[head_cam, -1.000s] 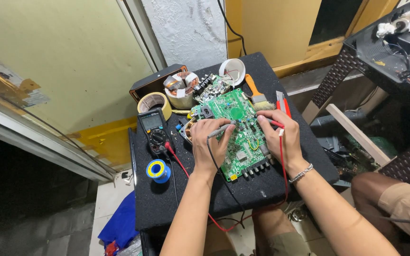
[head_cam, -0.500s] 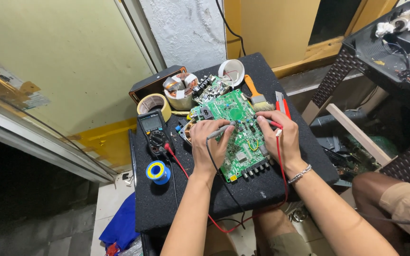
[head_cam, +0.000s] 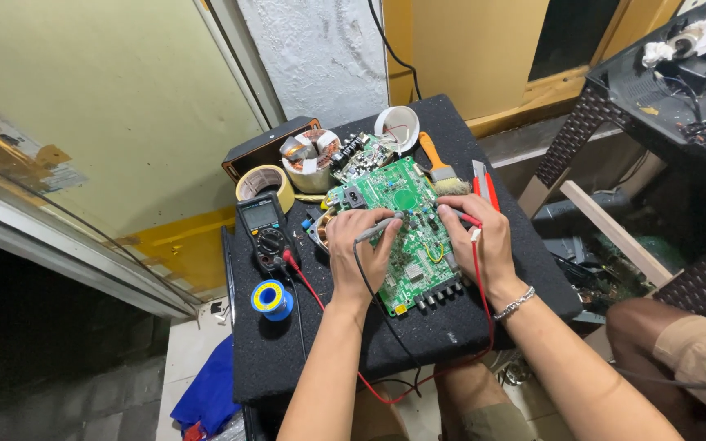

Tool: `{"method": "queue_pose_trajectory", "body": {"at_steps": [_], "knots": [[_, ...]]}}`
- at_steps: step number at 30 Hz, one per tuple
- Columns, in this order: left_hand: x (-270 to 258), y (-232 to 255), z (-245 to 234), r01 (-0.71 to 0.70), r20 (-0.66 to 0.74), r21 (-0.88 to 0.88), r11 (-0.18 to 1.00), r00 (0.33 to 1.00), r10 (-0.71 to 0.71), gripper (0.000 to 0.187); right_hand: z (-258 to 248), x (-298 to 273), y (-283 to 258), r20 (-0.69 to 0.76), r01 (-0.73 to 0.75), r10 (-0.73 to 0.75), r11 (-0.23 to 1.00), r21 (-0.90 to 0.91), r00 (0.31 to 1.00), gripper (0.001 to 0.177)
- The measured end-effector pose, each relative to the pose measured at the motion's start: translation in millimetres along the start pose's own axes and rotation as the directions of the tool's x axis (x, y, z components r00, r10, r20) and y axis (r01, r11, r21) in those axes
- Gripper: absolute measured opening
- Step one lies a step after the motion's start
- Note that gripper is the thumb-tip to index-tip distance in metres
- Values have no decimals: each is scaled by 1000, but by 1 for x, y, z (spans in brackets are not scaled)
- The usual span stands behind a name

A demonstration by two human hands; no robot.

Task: The person sits on the floor and uses a multimeter to test various points on a green circuit board. They manipulate the multimeter probes with both hands, touching different components on the board. The person also briefly handles a small cylindrical component and a brush during the process.

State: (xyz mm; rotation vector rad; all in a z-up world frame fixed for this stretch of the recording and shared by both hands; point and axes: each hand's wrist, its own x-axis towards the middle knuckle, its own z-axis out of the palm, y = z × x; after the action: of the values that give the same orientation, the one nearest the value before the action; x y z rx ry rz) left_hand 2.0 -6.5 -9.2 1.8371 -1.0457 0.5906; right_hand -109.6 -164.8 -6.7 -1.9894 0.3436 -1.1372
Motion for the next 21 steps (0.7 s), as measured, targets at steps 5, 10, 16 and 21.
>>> {"method": "queue_pose_trajectory", "body": {"at_steps": [5,10,16,21], "knots": [[0,0,-1,1,-8,-12,1000,1000,-2,21,1,-1,5,-6,-5,5,1000,12,1000,10],[-3,-6,8,-15,-67,-13,1000,998,15,23,-2,-2,-6,-6,-22,22,999,34,1000,9],[-3,-7,6,-14,-87,-18,1000,996,12,22,0,-1,1,14,-4,4,1000,7,1000,10],[-3,-4,5,0,-73,-27,1000,997,-2,24,1,-1,4,29,0,-1,1000,21,1000,11]]}}
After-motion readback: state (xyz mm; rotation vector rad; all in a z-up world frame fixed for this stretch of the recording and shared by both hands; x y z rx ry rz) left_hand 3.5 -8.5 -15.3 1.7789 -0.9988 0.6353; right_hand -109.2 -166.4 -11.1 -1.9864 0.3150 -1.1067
